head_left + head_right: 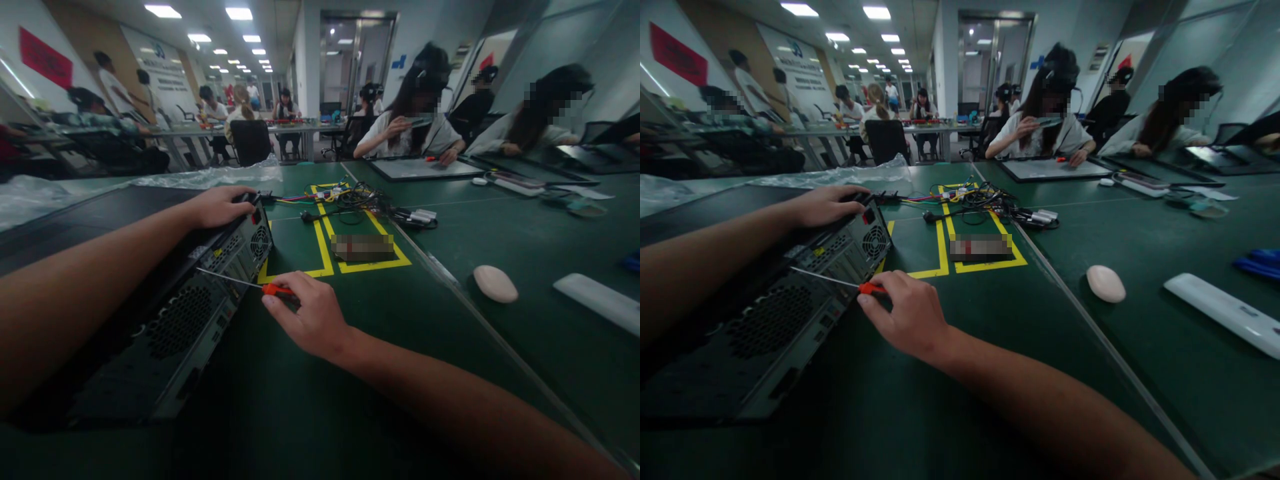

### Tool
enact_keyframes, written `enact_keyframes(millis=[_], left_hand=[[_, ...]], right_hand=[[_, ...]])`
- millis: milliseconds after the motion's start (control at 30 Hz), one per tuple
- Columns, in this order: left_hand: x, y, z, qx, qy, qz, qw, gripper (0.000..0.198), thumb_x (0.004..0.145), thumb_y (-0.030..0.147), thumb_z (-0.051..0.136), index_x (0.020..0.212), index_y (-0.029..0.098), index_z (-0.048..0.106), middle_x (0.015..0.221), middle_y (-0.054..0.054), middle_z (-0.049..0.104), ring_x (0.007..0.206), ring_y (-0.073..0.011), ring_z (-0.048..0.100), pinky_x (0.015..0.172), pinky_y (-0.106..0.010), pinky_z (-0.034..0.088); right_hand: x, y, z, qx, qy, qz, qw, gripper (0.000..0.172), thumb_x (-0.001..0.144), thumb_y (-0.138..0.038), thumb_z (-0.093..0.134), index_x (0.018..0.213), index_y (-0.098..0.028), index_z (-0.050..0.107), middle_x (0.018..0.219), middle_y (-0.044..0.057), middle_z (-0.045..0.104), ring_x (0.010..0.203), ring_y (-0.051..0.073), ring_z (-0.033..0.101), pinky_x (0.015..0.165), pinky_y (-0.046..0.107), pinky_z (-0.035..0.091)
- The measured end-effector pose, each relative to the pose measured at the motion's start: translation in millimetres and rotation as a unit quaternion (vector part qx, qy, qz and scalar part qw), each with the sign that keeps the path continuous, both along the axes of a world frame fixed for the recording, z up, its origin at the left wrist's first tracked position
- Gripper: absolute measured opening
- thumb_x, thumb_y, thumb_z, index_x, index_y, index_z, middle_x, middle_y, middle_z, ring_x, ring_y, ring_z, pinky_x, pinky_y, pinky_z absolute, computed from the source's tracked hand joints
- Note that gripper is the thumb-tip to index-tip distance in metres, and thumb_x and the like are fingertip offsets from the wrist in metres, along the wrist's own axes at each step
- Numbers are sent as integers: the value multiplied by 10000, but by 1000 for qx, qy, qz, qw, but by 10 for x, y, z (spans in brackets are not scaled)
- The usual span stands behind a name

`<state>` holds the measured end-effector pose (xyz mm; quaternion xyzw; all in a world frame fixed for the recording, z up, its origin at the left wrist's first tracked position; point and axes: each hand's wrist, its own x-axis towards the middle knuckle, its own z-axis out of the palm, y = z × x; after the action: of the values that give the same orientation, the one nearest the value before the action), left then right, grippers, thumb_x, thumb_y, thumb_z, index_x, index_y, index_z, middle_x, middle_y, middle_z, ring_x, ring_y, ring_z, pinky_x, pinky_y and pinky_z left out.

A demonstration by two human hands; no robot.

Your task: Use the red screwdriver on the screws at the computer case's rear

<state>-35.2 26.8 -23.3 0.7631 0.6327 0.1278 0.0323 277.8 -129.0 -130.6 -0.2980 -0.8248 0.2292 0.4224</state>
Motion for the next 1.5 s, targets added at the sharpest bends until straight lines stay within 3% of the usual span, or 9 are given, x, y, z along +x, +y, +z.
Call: enact_keyframes(millis=[233,467,867,1500], left_hand=[[6,-3,2,-6,-9,3,1000,899,927,743,601,1696,298,738,1657,-106,774,1488,-480,708,1317,-563,510],[13,-6,-13,-1,-4,15,1000,904,932,754,578,1700,303,733,1649,-87,781,1477,-448,723,1302,-507,533],[11,1,-13,-5,-12,14,1000,929,912,759,595,1709,302,730,1628,-118,790,1446,-496,734,1300,-584,528],[-3,17,-40,-2,-9,10,1000,932,938,738,577,1712,239,715,1682,-135,754,1492,-462,716,1338,-543,496]], right_hand=[[-8,-2,2,-22,9,20,1000,342,1122,-544,727,1304,-256,761,1160,81,883,1009,245,825,919,401,640],[-10,10,-23,-16,-2,20,1000,214,1113,-443,730,1240,-271,741,1144,66,877,995,235,821,908,394,639],[5,1,4,-21,-10,20,1000,247,1132,-456,708,1267,-255,752,1153,81,874,987,234,807,902,400,633],[-2,7,-24,-12,6,23,1000,262,1132,-461,714,1277,-247,754,1160,92,894,971,235,825,876,389,636]])
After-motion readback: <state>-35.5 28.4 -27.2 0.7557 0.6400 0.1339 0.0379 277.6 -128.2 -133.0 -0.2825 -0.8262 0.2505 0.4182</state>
